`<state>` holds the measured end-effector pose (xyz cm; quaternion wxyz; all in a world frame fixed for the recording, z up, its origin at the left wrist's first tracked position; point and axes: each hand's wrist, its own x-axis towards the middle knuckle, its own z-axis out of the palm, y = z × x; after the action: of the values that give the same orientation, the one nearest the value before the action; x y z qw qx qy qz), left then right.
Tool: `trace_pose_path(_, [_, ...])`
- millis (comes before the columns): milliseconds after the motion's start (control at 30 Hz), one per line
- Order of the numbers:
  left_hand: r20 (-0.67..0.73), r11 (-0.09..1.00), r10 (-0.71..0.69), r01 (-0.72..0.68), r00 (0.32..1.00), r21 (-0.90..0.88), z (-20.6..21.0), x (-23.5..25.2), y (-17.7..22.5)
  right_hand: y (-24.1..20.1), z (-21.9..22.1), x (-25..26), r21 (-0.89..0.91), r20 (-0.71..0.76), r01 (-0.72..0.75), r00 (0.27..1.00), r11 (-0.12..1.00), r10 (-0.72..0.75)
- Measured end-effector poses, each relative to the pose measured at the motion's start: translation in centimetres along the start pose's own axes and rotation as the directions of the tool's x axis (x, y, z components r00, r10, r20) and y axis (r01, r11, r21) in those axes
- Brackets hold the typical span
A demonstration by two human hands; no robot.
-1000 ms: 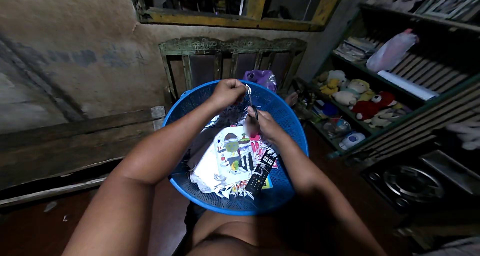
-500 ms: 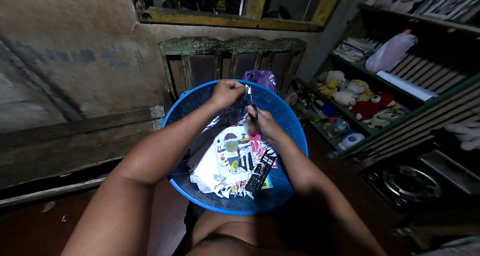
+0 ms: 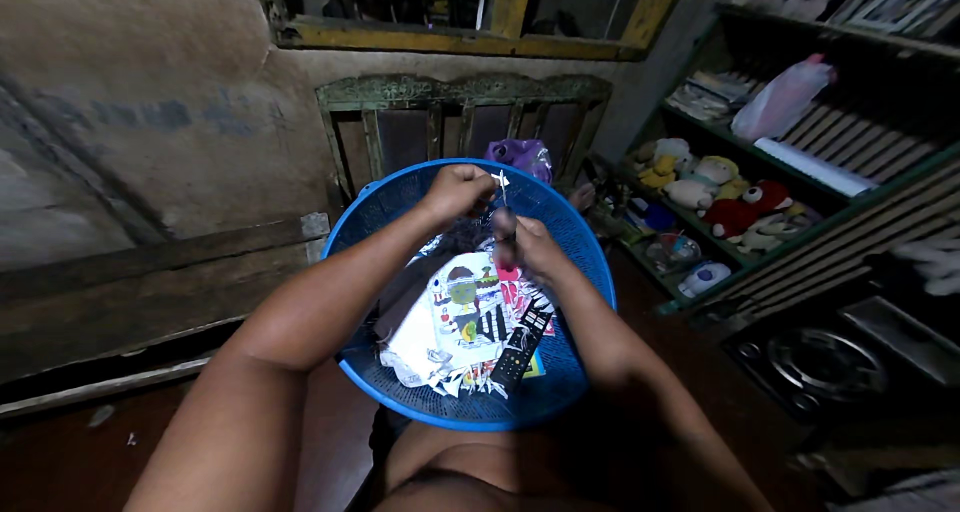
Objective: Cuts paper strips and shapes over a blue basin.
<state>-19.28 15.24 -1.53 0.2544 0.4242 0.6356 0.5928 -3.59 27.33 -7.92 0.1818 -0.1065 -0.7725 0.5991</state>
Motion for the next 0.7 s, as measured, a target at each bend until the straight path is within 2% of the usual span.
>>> trace_pose_path(500, [0.055, 0.998, 0.051, -0.052, 0.997, 0.022, -1.2, 0.3, 0.1, 0.4, -0.5, 0.1, 0.051, 0.085, 0.013, 0.996, 0.999, -0.017])
trace_pose_path(700, [0.08, 0.998, 0.041, -0.044, 0.996, 0.036, -1.7, 0.3, 0.4, 0.0, -0.7, -0.1, 0.111, 0.1, -0.041, 0.995, 0.993, 0.03])
